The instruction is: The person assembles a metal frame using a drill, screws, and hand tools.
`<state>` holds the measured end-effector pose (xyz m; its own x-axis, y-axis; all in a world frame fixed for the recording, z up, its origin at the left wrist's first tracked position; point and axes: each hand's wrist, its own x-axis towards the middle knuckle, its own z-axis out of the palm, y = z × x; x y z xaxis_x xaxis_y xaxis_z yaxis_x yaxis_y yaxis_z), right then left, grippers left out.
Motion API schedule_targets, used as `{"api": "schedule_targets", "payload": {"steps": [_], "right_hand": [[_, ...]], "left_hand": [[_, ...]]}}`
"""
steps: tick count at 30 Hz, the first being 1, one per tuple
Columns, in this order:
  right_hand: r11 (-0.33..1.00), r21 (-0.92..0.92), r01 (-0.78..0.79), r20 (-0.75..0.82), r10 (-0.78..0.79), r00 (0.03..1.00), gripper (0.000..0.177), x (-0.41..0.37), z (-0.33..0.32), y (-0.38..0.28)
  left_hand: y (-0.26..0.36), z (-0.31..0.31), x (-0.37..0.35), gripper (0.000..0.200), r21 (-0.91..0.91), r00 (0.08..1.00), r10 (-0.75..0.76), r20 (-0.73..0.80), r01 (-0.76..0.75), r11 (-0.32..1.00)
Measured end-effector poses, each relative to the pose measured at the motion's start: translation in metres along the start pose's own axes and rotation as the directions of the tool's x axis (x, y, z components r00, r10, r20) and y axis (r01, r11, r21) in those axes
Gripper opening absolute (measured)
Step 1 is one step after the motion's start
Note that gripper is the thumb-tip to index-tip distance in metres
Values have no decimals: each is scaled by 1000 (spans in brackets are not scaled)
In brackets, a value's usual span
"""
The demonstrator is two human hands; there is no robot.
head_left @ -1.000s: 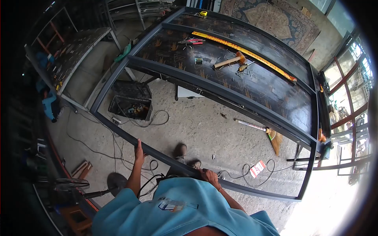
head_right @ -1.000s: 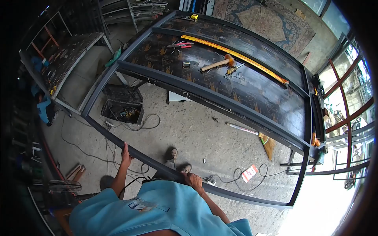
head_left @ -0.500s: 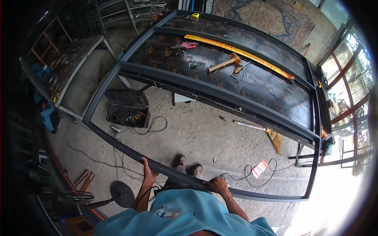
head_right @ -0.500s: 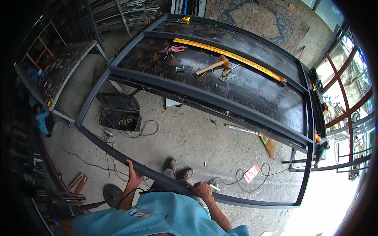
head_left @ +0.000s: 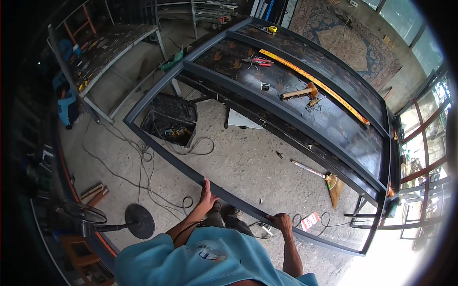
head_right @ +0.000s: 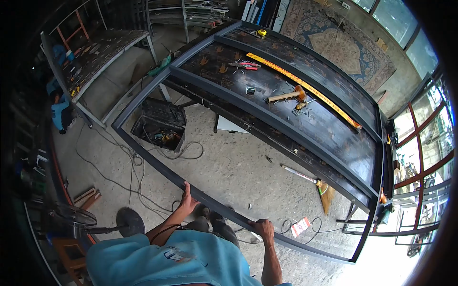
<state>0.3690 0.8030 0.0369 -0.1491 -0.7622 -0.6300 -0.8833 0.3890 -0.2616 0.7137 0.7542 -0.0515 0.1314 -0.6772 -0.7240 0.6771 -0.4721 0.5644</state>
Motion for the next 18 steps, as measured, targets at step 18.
{"api": "schedule_targets", "payload": {"steps": [18], "right_hand": [[996,85,-28,-71,34,997,50,-64,-40,-29]], "left_hand": [[60,25,-75,78,45,991,107,86,-111,993]]}}
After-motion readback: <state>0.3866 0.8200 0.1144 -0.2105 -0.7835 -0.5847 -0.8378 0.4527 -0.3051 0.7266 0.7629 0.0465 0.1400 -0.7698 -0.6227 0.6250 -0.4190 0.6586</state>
